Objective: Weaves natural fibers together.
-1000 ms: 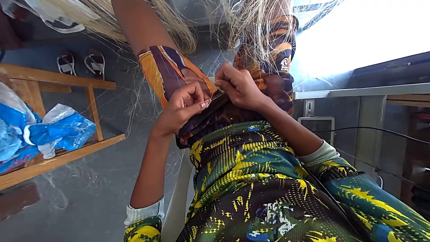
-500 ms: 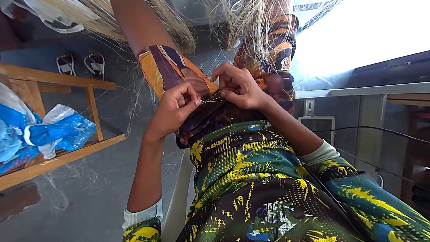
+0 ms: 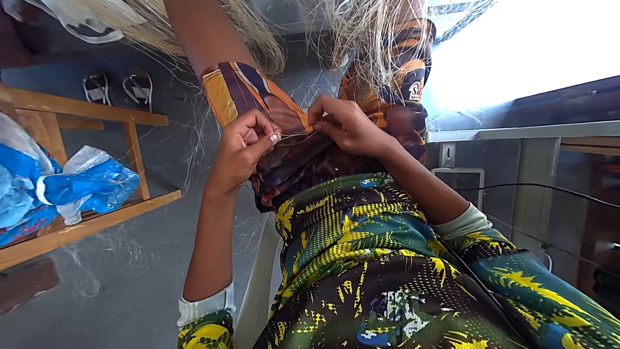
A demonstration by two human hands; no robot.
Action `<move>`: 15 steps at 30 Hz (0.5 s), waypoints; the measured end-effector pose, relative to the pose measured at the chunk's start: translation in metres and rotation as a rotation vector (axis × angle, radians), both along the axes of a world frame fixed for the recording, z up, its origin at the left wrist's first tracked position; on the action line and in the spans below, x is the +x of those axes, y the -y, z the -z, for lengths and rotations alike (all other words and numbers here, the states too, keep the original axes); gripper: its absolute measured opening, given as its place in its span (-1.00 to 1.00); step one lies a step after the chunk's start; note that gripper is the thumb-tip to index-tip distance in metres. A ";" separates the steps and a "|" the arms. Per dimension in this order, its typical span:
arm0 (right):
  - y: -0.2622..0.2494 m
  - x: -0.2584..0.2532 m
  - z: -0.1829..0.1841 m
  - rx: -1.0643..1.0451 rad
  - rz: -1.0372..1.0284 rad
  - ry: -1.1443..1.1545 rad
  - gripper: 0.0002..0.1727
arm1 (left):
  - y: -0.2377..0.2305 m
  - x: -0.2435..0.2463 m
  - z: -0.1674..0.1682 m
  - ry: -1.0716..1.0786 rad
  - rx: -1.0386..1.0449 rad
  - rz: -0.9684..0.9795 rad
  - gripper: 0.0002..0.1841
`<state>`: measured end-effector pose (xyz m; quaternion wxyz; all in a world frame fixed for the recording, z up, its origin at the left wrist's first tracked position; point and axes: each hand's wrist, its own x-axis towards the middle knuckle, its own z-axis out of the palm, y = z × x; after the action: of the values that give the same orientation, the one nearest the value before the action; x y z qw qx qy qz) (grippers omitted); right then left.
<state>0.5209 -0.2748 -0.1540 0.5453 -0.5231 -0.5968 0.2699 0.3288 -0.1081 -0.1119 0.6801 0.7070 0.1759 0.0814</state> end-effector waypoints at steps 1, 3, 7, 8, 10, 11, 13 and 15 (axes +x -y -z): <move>0.000 0.000 0.000 0.000 0.012 0.013 -0.86 | 0.000 0.000 0.001 0.003 -0.015 -0.009 -0.82; 0.000 0.001 0.000 -0.003 0.028 0.019 -0.86 | -0.001 0.002 0.004 0.014 -0.036 -0.018 -0.81; 0.000 0.001 0.001 -0.004 0.033 0.012 -0.86 | -0.003 0.002 0.005 0.036 -0.053 -0.020 -0.81; 0.000 0.001 0.002 0.000 0.034 0.012 -0.86 | -0.003 0.002 0.005 0.041 -0.053 -0.020 -0.81; 0.000 0.001 0.003 0.000 0.035 0.012 -0.87 | -0.002 0.003 0.004 0.050 -0.061 -0.024 -0.81; 0.001 0.000 0.003 -0.002 0.034 0.011 -0.87 | -0.002 0.003 0.004 0.055 -0.065 -0.028 -0.81; 0.002 0.001 0.002 -0.008 0.033 0.007 -0.86 | -0.001 0.004 0.005 0.058 -0.077 -0.040 -0.81; 0.002 0.001 0.002 -0.007 0.036 0.004 -0.87 | 0.000 0.004 0.004 0.057 -0.100 -0.051 -0.81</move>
<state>0.5221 -0.2769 -0.1557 0.5472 -0.5360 -0.5875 0.2611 0.3332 -0.1086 -0.1159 0.7171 0.6648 0.1781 0.1100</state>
